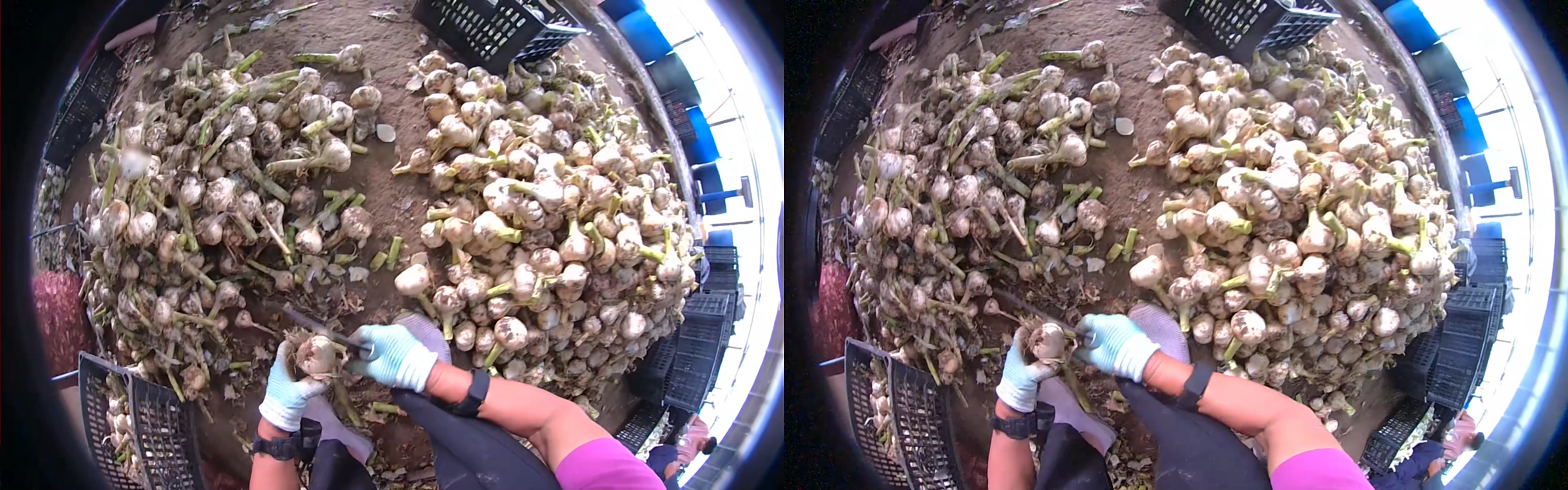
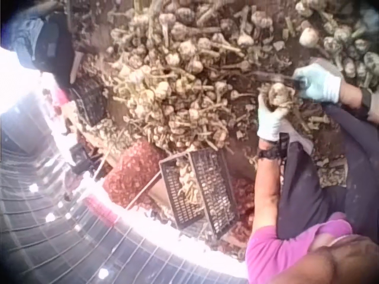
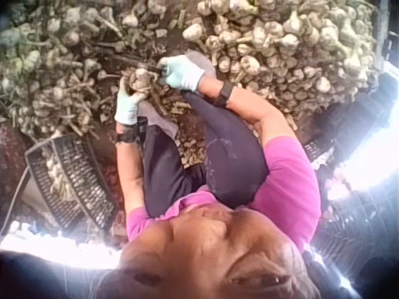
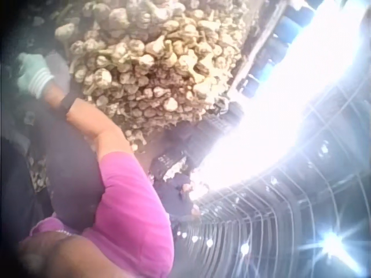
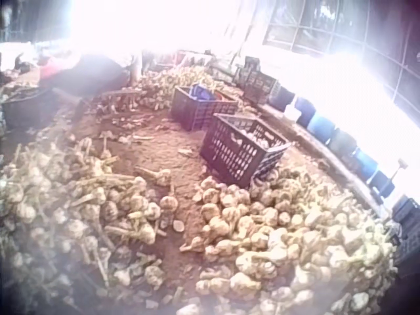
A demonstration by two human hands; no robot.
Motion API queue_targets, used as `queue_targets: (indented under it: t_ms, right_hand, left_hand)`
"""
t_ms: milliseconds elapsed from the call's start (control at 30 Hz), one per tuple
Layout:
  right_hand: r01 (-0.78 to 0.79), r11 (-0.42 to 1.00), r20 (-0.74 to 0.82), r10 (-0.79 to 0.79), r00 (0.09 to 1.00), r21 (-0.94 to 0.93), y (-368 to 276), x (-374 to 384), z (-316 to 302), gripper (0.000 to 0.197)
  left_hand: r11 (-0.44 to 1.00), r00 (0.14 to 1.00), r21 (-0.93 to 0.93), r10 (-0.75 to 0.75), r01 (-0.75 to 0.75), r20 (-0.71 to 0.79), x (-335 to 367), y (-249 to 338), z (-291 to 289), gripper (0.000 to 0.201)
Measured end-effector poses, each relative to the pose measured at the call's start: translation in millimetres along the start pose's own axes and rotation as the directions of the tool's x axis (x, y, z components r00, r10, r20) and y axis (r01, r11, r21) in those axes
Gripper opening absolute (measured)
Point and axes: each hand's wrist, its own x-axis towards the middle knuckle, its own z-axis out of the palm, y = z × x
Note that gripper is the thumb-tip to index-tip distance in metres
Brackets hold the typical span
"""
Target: Processing garlic bulbs by trimming roots and stems using a cleaver.
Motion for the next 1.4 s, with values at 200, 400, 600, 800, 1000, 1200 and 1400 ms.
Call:
queue_targets:
  t_ms: [200, 400, 600, 800, 1000, 1200, 1400]
  right_hand:
    - [0.245, 0.924, -0.053, -0.271, 0.961, -0.293, 10, -14, -3, 0.019]
    - [0.38, 0.704, -0.049, -0.506, 0.861, -0.6, -24, -16, 1, 0.03]
    - [0.439, 0.605, 0.033, -0.564, 0.825, -0.664, -27, -18, 4, 0.032]
    - [0.45, 0.629, -0.018, -0.593, 0.805, -0.634, -20, -18, 7, 0.033]
    - [0.444, 0.668, -0.044, -0.58, 0.813, -0.597, -15, -15, 6, 0.03]
    - [0.482, 0.673, -0.012, -0.589, 0.808, -0.561, -14, -10, 7, 0.029]
    - [-0.287, 0.839, -0.425, 0.074, 0.902, -0.463, 70, 26, -10, 0.011]
  left_hand:
    - [0.973, 0.996, -0.226, -0.07, 0.055, -0.058, 13, 30, 19, 0.067]
    - [0.89, 0.98, -0.446, -0.164, 0.1, -0.109, 3, 47, 19, 0.049]
    - [0.932, 0.972, 0.362, 0.087, -0.002, -0.217, -3, 57, 33, 0.062]
    - [0.929, 0.973, 0.366, 0.041, 0.047, -0.229, -5, 59, 38, 0.059]
    - [0.976, 0.959, 0.212, 0.111, -0.056, -0.259, -7, 38, 37, 0.052]
    - [0.907, 0.963, 0.41, 0.19, -0.098, -0.19, -11, 58, 36, 0.047]
    - [0.825, 0.961, 0.493, 0.223, -0.277, 0.167, -35, 90, 53, 0.061]
